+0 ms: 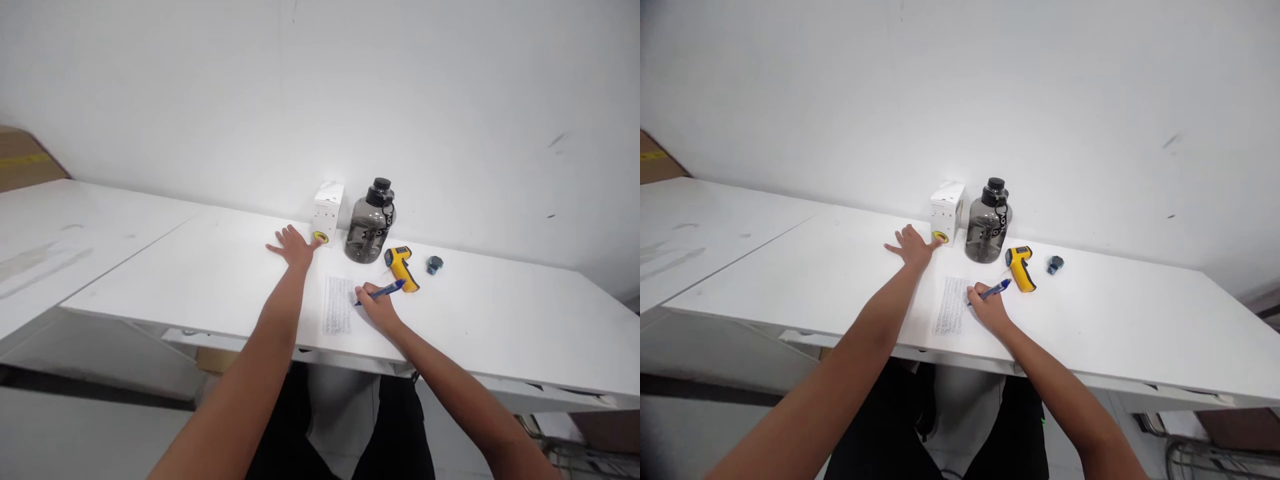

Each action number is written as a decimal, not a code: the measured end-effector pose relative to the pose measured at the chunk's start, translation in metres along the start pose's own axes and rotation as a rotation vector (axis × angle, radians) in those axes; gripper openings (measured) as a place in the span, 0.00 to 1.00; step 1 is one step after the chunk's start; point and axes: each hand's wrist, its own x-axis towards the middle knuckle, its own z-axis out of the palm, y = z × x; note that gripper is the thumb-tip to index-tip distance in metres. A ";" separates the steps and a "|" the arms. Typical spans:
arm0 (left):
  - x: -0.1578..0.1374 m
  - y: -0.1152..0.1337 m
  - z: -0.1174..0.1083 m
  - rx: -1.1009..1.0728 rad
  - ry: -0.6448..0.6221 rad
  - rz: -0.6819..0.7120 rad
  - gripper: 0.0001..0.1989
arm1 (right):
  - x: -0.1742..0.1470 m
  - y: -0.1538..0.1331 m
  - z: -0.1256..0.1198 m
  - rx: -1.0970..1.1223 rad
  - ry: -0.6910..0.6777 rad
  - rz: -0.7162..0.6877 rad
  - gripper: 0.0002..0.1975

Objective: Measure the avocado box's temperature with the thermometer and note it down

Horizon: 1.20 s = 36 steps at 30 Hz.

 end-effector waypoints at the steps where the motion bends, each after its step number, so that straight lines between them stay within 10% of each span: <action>1: 0.000 0.000 0.000 0.002 -0.007 -0.009 0.52 | 0.000 0.000 0.000 0.002 0.009 -0.007 0.21; 13: -0.006 0.002 -0.018 -0.263 -0.032 0.041 0.47 | 0.008 0.009 -0.011 -0.460 0.171 -0.280 0.15; 27: -0.007 0.005 -0.015 -0.276 0.032 0.066 0.45 | 0.021 0.014 -0.001 -0.795 -0.063 -0.098 0.30; 36: 0.002 0.000 -0.018 -0.396 -0.120 0.047 0.45 | 0.063 0.016 -0.054 -1.079 0.224 0.109 0.21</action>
